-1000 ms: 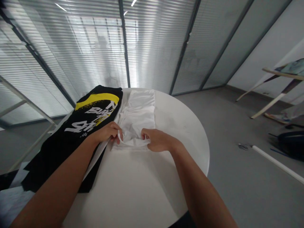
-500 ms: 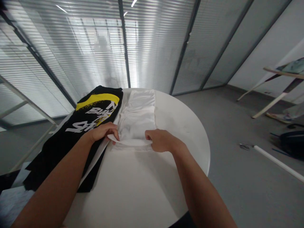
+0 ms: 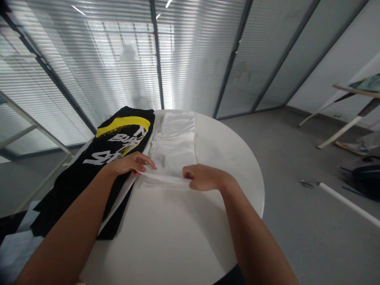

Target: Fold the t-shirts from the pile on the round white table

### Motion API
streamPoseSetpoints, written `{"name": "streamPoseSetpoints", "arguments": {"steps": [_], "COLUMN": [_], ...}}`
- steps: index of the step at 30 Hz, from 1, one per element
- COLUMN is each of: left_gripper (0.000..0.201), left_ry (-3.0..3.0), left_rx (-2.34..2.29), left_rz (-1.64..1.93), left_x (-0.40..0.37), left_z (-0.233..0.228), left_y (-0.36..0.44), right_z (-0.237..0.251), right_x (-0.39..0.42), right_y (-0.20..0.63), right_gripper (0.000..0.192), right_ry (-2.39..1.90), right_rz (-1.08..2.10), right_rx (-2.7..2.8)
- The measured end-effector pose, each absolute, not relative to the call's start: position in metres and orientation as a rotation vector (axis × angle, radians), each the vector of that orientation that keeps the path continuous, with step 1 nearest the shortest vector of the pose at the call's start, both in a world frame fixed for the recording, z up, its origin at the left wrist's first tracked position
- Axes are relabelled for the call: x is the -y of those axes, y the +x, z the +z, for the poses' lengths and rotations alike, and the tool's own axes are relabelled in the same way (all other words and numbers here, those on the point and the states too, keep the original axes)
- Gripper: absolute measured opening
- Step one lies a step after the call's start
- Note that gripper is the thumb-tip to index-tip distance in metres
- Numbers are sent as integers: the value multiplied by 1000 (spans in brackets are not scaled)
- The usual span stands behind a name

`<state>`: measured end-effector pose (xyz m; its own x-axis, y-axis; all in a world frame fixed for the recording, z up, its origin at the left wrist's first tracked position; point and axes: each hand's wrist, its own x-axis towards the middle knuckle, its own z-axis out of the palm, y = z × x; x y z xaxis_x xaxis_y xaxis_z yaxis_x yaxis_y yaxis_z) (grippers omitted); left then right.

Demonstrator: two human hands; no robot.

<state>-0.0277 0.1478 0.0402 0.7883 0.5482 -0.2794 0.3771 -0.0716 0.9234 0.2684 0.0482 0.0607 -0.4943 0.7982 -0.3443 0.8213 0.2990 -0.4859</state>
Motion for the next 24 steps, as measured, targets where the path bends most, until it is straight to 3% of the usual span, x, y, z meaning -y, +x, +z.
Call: {"name": "streamPoseSetpoints", "arguments": {"steps": [8, 13, 18, 24], "left_gripper": [37, 38, 37, 33], "left_ry": [1759, 1702, 1532, 1395], "left_rx": [-873, -793, -698, -633], "left_rz": [67, 234, 487, 617], "left_x": [-137, -143, -150, -154], "left_z": [45, 38, 30, 27], "left_y": [-19, -22, -27, -31], "right_z": [59, 48, 41, 49], "right_x": [-47, -45, -46, -43], "right_y": [254, 234, 233, 238], "right_gripper": [17, 35, 24, 46], "right_ry": [1590, 1498, 1461, 1608], "right_rz": [-953, -762, -649, -602], "right_rx": [-2606, -2887, -2937, -2942]}}
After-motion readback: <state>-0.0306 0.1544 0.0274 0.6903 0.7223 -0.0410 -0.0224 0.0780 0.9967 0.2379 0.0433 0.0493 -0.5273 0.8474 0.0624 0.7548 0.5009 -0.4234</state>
